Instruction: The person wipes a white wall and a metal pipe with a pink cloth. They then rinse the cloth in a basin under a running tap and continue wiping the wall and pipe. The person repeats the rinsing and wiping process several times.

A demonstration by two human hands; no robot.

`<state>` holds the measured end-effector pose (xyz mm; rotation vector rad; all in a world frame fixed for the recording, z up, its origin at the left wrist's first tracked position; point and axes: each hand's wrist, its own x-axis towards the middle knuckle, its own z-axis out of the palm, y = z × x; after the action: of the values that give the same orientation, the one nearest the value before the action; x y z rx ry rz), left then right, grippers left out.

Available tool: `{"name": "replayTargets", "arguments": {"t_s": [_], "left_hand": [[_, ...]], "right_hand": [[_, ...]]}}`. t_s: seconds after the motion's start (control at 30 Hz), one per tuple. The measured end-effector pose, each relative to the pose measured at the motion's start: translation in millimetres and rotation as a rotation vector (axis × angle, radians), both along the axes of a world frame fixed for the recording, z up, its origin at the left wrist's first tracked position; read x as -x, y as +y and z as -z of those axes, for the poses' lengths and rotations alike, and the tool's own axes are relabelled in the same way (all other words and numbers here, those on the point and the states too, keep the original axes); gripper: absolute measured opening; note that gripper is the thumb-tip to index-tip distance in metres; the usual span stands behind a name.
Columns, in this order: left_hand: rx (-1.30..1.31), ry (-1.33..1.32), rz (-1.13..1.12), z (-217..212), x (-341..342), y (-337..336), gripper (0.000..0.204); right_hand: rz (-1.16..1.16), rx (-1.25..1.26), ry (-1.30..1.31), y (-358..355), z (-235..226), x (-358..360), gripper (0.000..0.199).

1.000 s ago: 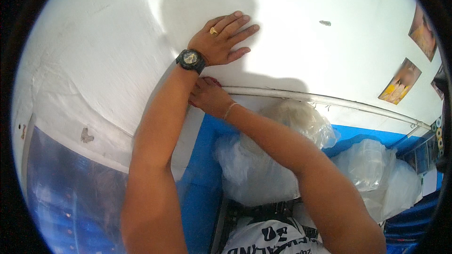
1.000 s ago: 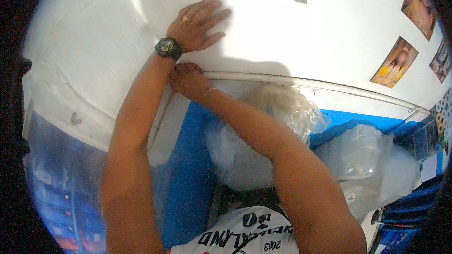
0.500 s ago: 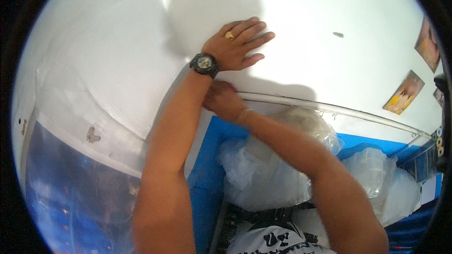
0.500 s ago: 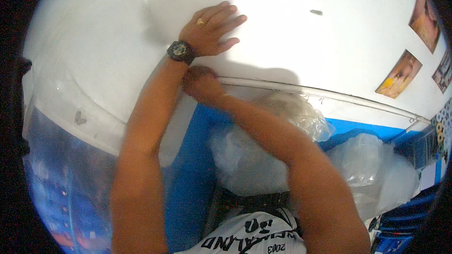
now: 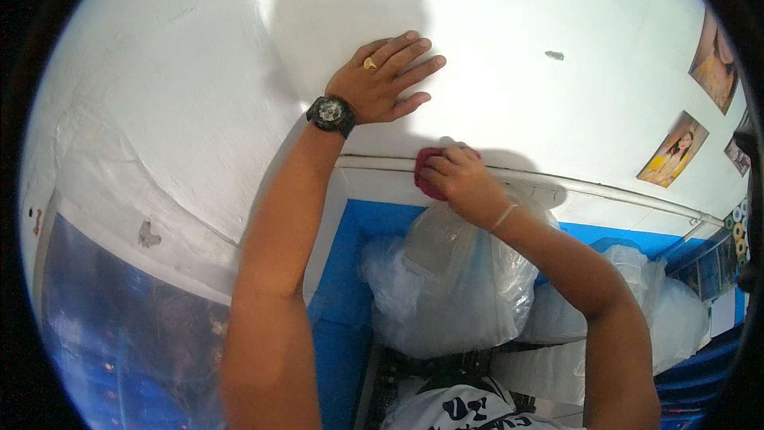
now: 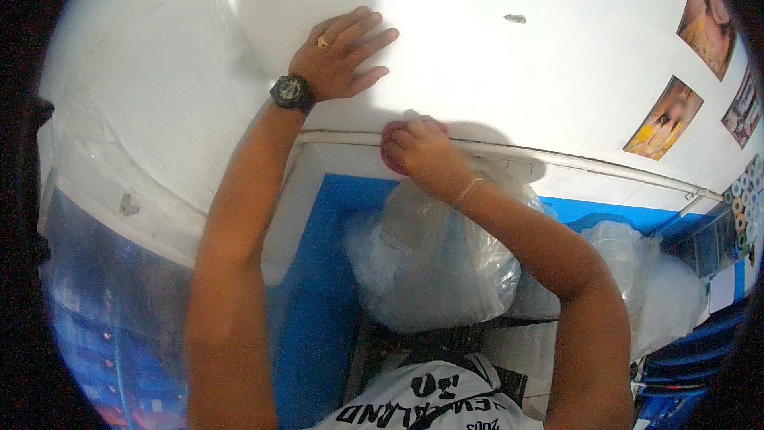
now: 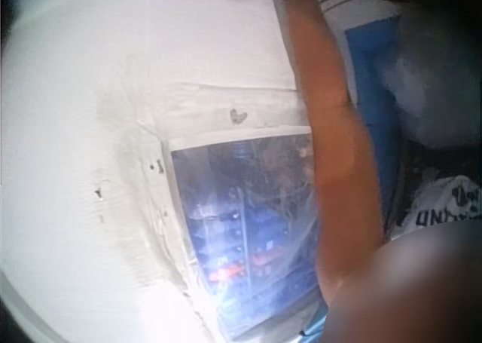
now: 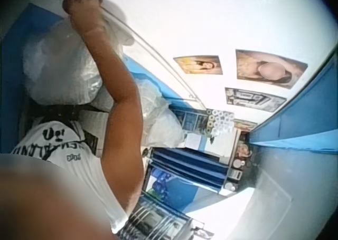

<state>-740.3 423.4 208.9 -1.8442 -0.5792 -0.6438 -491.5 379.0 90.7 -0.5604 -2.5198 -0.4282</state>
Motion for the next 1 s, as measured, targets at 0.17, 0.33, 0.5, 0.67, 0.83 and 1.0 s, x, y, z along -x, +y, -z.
{"name": "replayTargets", "arguments": {"t_s": [0.17, 0.33, 0.5, 0.67, 0.83, 1.0], "left_hand": [[0.053, -0.006, -0.059, 1, -1, -1, 0.055], [0.044, -0.008, -0.076, 1, 0, -1, 0.056], [0.034, -0.005, -0.122, 1, 2, 0, 0.057], [0.004, 0.001, -0.105, 3, 3, -1, 0.057], [0.039, -0.017, -0.112, 4, 2, 0, 0.058], [0.079, 0.0, -0.144, 7, 9, 4, 0.06]], "right_hand": [[-0.153, 0.045, 0.03, 2, 10, 133, 0.037], [-0.152, 0.044, 0.22, -1, 17, 181, 0.03], [-0.139, -0.075, -0.073, 13, -14, 32, 0.019], [-0.066, 0.037, -0.127, 8, -51, -104, 0.014], [0.032, -0.006, -0.043, 4, -42, -154, 0.021], [-0.032, -0.052, 0.176, 1, -17, -111, 0.041]]}}
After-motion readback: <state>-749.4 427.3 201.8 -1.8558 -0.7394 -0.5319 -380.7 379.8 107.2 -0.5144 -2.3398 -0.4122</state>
